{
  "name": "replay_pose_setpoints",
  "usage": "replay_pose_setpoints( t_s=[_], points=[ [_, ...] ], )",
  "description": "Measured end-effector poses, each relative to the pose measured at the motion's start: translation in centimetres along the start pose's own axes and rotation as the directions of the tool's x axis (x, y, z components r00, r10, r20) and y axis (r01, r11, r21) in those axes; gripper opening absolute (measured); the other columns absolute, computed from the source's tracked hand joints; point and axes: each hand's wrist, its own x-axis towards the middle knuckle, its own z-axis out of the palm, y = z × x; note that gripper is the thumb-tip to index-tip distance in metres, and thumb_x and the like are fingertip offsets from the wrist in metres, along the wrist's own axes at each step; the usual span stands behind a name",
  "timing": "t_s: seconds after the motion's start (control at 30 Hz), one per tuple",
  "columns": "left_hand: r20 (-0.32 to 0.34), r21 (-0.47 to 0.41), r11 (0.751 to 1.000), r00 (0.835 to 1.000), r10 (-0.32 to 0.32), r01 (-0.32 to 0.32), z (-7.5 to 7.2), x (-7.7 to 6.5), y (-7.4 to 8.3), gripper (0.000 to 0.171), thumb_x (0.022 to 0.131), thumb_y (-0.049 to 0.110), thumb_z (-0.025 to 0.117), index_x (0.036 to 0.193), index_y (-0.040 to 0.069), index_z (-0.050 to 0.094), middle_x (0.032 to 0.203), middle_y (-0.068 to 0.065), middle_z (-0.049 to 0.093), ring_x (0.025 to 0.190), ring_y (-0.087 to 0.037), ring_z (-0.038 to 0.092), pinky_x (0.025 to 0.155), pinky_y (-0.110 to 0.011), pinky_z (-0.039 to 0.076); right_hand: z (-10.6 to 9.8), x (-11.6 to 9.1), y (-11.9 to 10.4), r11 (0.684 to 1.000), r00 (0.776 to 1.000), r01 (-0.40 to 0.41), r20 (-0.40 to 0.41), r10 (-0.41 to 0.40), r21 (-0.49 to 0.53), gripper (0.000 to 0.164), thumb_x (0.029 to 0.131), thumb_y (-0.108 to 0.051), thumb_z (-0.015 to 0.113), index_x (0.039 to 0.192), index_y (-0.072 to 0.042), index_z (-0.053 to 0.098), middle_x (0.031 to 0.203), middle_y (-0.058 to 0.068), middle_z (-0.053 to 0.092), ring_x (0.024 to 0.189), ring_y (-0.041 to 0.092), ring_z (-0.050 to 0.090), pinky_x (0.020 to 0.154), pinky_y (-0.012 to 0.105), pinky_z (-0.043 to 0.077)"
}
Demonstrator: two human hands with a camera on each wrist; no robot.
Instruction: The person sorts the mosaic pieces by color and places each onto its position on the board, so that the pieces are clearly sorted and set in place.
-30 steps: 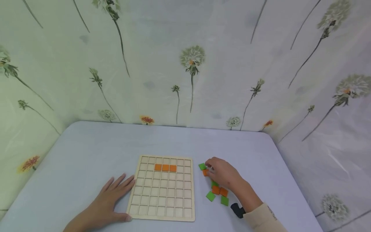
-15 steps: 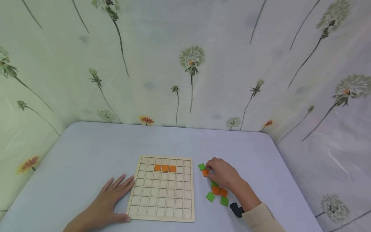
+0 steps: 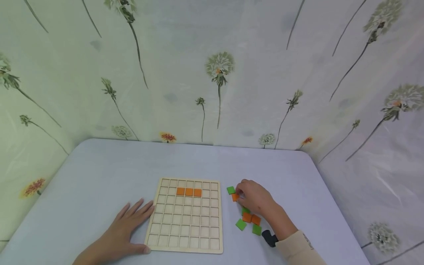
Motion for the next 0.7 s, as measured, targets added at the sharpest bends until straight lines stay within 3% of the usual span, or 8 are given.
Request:
replay_pose_setpoints(
  t_s=[0.2, 0.7],
  points=[
    [0.016, 0.001, 1.000, 1.000, -0.018, 0.018, 0.04, 0.09, 0.05, 0.116, 0.072, 0.076, 0.077, 0.165, 0.019, 0.036, 0.172, 0.009, 0.023, 0.161, -0.024, 0.007, 0.127, -0.052, -0.004, 0.17, 0.28, 0.12, 1.000, 1.000, 0.008, 0.004, -0.008, -0.025, 0.014, 0.088, -0.010, 0.081, 0.100, -0.013, 0.073, 0.096, -0.005, 0.064, 0.086, 0.016, 0.058, 0.083, 0.038, 0.057],
    [0.013, 0.004, 1.000, 1.000, -0.013, 0.013, 0.18, 0.11, -0.18, 0.115, 0.073, 0.074, 0.079, 0.165, 0.021, 0.035, 0.172, 0.012, 0.022, 0.161, -0.022, 0.006, 0.127, -0.049, -0.005, 0.09, 0.38, 0.07, 1.000, 1.000, 0.001, 0.026, 0.000, -0.003, 0.015, 0.086, -0.007, 0.079, 0.097, -0.012, 0.071, 0.095, -0.004, 0.063, 0.085, 0.017, 0.056, 0.079, 0.036, 0.056]
  ],
)
